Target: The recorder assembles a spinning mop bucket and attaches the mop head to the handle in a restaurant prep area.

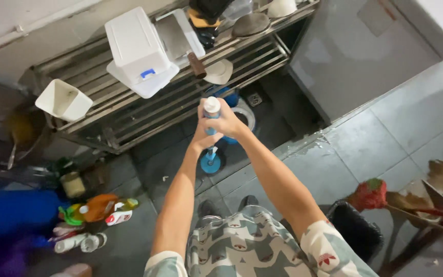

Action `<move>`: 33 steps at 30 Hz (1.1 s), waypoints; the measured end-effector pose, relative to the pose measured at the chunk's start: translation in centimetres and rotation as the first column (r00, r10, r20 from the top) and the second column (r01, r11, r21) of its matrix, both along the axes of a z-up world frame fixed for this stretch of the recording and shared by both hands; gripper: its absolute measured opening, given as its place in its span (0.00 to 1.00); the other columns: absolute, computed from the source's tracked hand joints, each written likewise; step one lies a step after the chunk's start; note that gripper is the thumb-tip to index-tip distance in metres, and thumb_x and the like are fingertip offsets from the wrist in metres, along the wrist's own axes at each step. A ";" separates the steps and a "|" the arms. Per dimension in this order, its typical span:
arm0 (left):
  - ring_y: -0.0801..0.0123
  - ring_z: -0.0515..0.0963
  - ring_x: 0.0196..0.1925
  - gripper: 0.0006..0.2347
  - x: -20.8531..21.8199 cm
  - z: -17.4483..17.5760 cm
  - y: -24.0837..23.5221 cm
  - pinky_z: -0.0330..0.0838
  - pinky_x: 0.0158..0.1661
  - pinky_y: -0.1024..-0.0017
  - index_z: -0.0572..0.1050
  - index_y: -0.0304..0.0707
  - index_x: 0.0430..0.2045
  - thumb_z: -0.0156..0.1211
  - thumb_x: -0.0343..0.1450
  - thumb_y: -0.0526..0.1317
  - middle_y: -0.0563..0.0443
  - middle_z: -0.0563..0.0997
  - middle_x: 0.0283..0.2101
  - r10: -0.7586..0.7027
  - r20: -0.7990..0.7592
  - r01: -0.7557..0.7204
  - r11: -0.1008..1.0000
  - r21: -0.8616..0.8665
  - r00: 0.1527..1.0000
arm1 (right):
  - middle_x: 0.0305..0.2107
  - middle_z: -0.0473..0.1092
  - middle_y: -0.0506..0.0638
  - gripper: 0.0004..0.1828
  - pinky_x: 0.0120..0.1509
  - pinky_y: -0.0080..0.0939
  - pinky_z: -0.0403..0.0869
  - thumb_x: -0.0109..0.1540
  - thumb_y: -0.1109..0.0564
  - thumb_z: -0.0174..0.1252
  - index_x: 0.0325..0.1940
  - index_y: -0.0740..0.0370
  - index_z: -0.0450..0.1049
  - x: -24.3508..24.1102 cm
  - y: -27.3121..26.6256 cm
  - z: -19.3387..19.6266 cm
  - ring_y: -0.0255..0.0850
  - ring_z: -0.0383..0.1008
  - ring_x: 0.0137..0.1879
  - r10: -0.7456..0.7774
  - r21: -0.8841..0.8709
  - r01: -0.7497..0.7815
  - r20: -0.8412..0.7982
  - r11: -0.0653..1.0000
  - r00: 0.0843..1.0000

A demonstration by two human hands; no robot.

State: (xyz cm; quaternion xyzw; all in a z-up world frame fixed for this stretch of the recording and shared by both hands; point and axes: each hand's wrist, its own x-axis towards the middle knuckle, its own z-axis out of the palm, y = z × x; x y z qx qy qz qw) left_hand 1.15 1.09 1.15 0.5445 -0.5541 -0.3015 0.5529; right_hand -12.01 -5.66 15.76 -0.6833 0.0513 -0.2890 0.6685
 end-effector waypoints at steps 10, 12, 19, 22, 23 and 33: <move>0.62 0.70 0.66 0.35 1.0 -2.0 -0.3 0.65 0.65 0.64 0.60 0.37 0.64 0.72 0.62 0.35 0.46 0.69 0.63 -0.059 -0.101 0.063 0.997 0.042 0.993 | 0.24 0.70 0.45 0.07 0.40 0.35 0.69 0.53 0.63 0.64 0.30 0.64 0.71 0.9 0.1 -0.2 0.33 0.71 0.33 -0.040 -0.021 0.041 0.038 0.999 0.998; 0.61 0.69 0.67 0.36 1.2 -7.3 -0.9 0.63 0.65 0.64 0.60 0.39 0.65 0.73 0.60 0.34 0.45 0.66 0.64 0.034 0.020 -0.032 0.994 -0.100 0.999 | 0.26 0.70 0.45 0.08 0.40 0.35 0.69 0.52 0.63 0.64 0.31 0.64 0.71 1.4 -0.2 -3.8 0.33 0.69 0.34 -0.010 -0.083 0.015 0.057 0.996 0.998; 0.64 0.67 0.68 0.39 -1.9 0.4 -0.6 0.61 0.68 0.66 0.54 0.39 0.69 0.69 0.62 0.33 0.48 0.66 0.63 0.071 -0.107 -0.094 0.970 -0.223 0.992 | 0.27 0.69 0.45 0.11 0.41 0.35 0.70 0.51 0.62 0.66 0.32 0.65 0.71 0.0 0.0 0.1 0.31 0.69 0.35 -0.085 -0.084 0.091 0.068 0.992 0.994; 0.64 0.67 0.70 0.39 -2.5 4.2 -0.4 0.60 0.70 0.66 0.56 0.40 0.71 0.66 0.61 0.30 0.48 0.66 0.64 0.065 -0.089 -0.090 0.945 -0.314 0.994 | 0.24 0.70 0.45 0.07 0.39 0.35 0.70 0.52 0.64 0.64 0.29 0.65 0.71 -0.2 0.5 2.6 0.32 0.70 0.32 -0.114 -0.026 0.116 0.071 0.993 0.991; 0.63 0.66 0.71 0.40 -2.2 3.4 -0.3 0.59 0.70 0.66 0.53 0.41 0.72 0.66 0.61 0.30 0.48 0.65 0.66 0.034 -0.112 -0.065 0.958 -0.281 0.993 | 0.24 0.70 0.45 0.07 0.37 0.34 0.70 0.52 0.64 0.64 0.29 0.65 0.71 -0.1 0.7 2.3 0.32 0.70 0.31 -0.134 0.017 0.133 0.065 0.991 0.989; 0.62 0.60 0.74 0.48 0.0 0.1 0.0 0.54 0.71 0.65 0.48 0.41 0.75 0.69 0.57 0.30 0.48 0.60 0.72 -0.039 -0.183 -0.014 0.961 -0.277 0.982 | 0.26 0.70 0.44 0.10 0.39 0.35 0.70 0.50 0.64 0.64 0.32 0.65 0.71 1.6 0.4 -0.6 0.32 0.70 0.33 -0.096 -0.080 0.103 0.086 0.991 0.992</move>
